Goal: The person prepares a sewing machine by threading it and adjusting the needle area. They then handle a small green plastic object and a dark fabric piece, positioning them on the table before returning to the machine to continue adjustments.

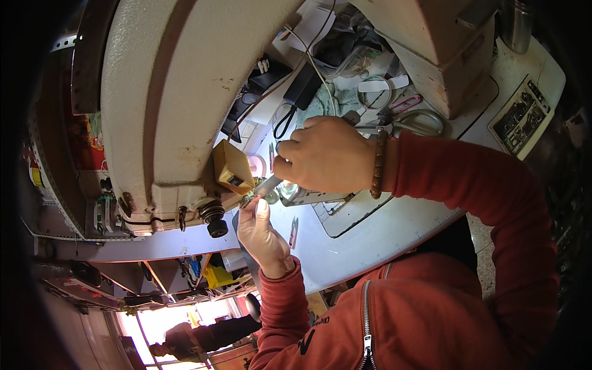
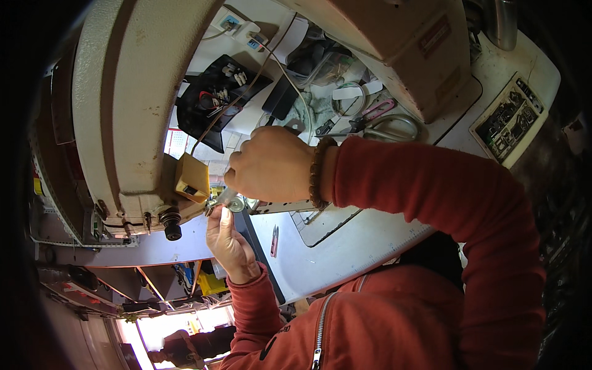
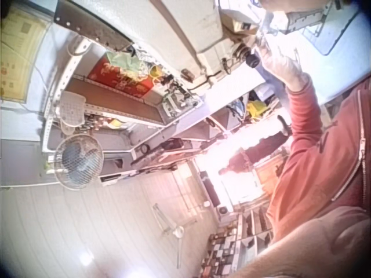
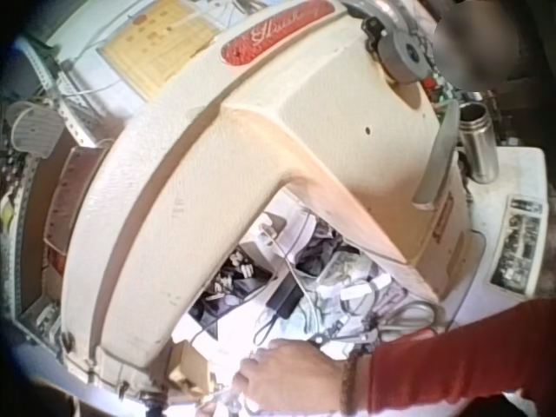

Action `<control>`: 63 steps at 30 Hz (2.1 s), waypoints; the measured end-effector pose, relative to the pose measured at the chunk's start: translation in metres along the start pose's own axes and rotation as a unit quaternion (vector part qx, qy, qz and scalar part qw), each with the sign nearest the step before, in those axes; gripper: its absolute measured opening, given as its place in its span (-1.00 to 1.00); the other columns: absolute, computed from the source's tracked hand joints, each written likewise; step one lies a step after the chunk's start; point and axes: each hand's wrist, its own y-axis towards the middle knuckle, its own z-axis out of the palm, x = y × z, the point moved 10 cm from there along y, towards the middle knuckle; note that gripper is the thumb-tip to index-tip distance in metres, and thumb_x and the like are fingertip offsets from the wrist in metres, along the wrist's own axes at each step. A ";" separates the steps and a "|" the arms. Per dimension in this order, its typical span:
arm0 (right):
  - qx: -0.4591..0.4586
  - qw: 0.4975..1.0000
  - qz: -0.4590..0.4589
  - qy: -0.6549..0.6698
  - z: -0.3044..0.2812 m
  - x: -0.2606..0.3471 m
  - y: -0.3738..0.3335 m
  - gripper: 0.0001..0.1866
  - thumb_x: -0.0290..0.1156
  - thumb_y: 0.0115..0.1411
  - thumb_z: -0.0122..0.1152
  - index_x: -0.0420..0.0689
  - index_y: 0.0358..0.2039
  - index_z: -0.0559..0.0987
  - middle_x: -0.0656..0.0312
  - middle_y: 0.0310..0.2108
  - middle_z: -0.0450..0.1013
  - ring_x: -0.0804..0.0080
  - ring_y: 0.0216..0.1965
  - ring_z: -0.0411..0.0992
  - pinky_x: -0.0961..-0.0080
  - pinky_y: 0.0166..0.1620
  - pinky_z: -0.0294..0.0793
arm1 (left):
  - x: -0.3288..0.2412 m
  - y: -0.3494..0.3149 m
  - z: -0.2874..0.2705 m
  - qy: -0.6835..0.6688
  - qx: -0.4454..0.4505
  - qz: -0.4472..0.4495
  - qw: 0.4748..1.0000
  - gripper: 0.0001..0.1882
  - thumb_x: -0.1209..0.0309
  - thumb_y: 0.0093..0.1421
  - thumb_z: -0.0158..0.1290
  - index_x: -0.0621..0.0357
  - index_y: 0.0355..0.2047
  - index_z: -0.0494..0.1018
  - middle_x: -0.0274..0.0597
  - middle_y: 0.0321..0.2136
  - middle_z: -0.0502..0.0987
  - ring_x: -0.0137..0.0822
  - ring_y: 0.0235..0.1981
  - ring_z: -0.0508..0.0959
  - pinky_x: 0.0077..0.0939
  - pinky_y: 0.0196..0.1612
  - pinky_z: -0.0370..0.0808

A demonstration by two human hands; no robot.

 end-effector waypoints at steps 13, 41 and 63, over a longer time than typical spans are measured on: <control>0.023 0.999 0.023 -0.006 0.003 0.000 -0.003 -0.89 -0.27 0.02 0.21 0.02 -0.45 0.54 0.43 -0.53 0.43 0.52 -0.47 0.49 0.53 -0.38 0.43 | 0.004 0.001 -0.003 0.003 0.010 0.011 1.000 -0.85 0.63 0.26 0.08 0.36 -0.16 0.49 -0.16 -0.19 0.57 -0.41 -0.14 0.50 -0.50 0.07 0.38; 0.084 0.986 0.017 0.141 0.021 0.009 0.029 -0.88 -0.36 -0.04 0.21 -0.12 -0.57 0.59 0.19 -0.61 0.53 0.22 -0.52 0.56 0.32 -0.50 0.50 | 0.003 -0.002 0.002 0.017 -0.020 0.028 0.999 -0.95 0.62 0.25 0.11 0.29 -0.29 0.46 -0.24 -0.29 0.55 -0.45 -0.22 0.51 -0.56 -0.02 0.42; 0.027 0.996 -0.083 -0.034 0.028 0.045 0.022 -0.88 -0.30 -0.19 0.23 -0.04 -0.71 0.56 0.35 -0.66 0.43 0.43 -0.49 0.42 0.49 -0.36 0.31 | -0.001 -0.009 0.015 -0.007 0.028 0.027 0.999 -0.89 0.64 0.28 0.03 0.32 -0.18 0.45 -0.18 -0.21 0.57 -0.42 -0.20 0.55 -0.57 -0.05 0.46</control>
